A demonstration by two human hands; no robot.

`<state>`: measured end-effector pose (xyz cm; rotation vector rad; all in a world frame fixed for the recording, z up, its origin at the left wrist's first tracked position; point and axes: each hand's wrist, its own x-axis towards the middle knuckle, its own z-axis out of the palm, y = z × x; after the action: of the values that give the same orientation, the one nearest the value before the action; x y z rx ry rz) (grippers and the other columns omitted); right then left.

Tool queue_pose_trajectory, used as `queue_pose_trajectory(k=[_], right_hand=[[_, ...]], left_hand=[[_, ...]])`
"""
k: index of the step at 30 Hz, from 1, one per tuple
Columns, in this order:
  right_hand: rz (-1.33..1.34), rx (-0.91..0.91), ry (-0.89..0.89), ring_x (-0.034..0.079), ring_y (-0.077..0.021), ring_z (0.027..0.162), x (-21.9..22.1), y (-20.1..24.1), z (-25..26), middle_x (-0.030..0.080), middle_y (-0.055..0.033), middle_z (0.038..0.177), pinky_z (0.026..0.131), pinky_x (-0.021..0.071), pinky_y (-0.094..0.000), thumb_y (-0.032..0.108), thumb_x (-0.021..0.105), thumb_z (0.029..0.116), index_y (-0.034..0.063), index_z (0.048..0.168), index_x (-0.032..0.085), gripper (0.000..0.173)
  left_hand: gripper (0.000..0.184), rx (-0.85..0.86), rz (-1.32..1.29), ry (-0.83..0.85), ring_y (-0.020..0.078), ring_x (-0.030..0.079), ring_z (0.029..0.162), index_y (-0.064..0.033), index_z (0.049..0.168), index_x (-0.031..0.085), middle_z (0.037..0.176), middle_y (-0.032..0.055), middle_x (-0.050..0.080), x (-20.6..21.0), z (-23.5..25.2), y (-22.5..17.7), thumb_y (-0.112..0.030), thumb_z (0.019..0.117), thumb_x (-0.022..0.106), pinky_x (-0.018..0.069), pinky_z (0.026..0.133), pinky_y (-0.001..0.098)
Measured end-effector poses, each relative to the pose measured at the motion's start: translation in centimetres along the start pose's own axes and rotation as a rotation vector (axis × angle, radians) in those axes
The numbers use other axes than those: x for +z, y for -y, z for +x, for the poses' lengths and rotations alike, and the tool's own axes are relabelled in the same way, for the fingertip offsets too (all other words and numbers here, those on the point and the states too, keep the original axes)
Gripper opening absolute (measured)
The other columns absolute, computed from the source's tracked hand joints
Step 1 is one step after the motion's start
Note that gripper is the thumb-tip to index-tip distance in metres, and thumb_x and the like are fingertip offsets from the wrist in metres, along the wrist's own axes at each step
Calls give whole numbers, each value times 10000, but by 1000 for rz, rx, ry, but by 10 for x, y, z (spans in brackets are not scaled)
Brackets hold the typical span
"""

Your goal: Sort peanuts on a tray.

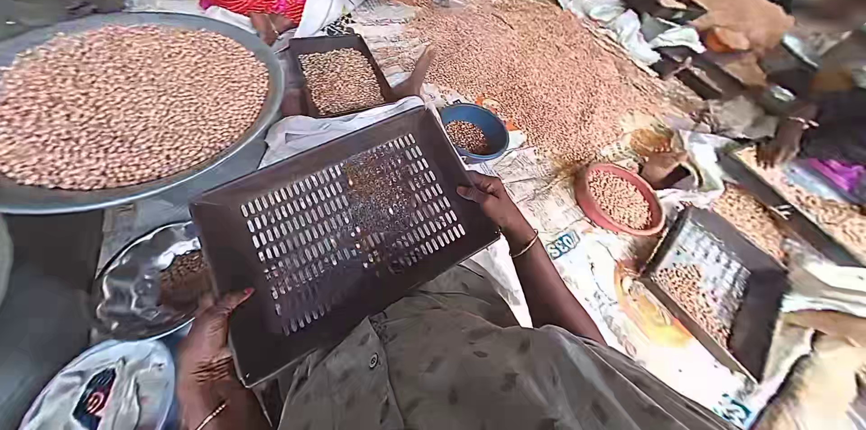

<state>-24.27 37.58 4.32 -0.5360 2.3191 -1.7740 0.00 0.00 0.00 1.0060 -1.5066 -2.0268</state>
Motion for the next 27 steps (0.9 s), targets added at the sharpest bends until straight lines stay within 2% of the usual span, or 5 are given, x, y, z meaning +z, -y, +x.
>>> queue_pose_trajectory(k=[4,9,12,21,27], right_hand=[[401,227,-585,704,-205,1044,-81,-92,-22,671,-175,1223,947,571,-357,224,325,1120,-79,1287,578,428],[887,214,-1398,450,-316,1426,-221,-189,-39,267,-211,1634,1114,466,-405,424,274,1129,96,1622,130,610],[856,215,-1582,537,-306,1299,-278,-233,-48,421,-213,1512,1011,523,-422,343,368,1117,46,1560,281,541],[636,388,-1559,593,-207,806,-296,-236,-49,544,-155,1006,713,563,-361,72,483,1008,-38,1305,456,318],[812,325,-1462,601,-240,863,-224,-168,-65,527,-174,1057,753,577,-410,18,429,1007,-22,1294,429,289]], left_hand=[[263,-14,620,196,-18,651,793,-17,1211,571,942,-11,672,36,51,12,-47,951,554,571,728,196],[466,120,1201,193,510,539,1278,121,1366,534,1323,391,560,57,97,5,-230,1060,523,372,1091,672],[514,159,1278,178,512,523,1305,154,1390,496,1342,406,545,69,102,7,-233,1053,519,354,1130,638],[509,156,1240,177,493,547,1283,132,1392,510,1319,388,571,80,102,12,-242,1047,529,380,1115,619],[448,198,1015,231,420,587,1242,106,1397,512,1290,347,604,88,88,21,-161,1038,538,410,1093,576]])
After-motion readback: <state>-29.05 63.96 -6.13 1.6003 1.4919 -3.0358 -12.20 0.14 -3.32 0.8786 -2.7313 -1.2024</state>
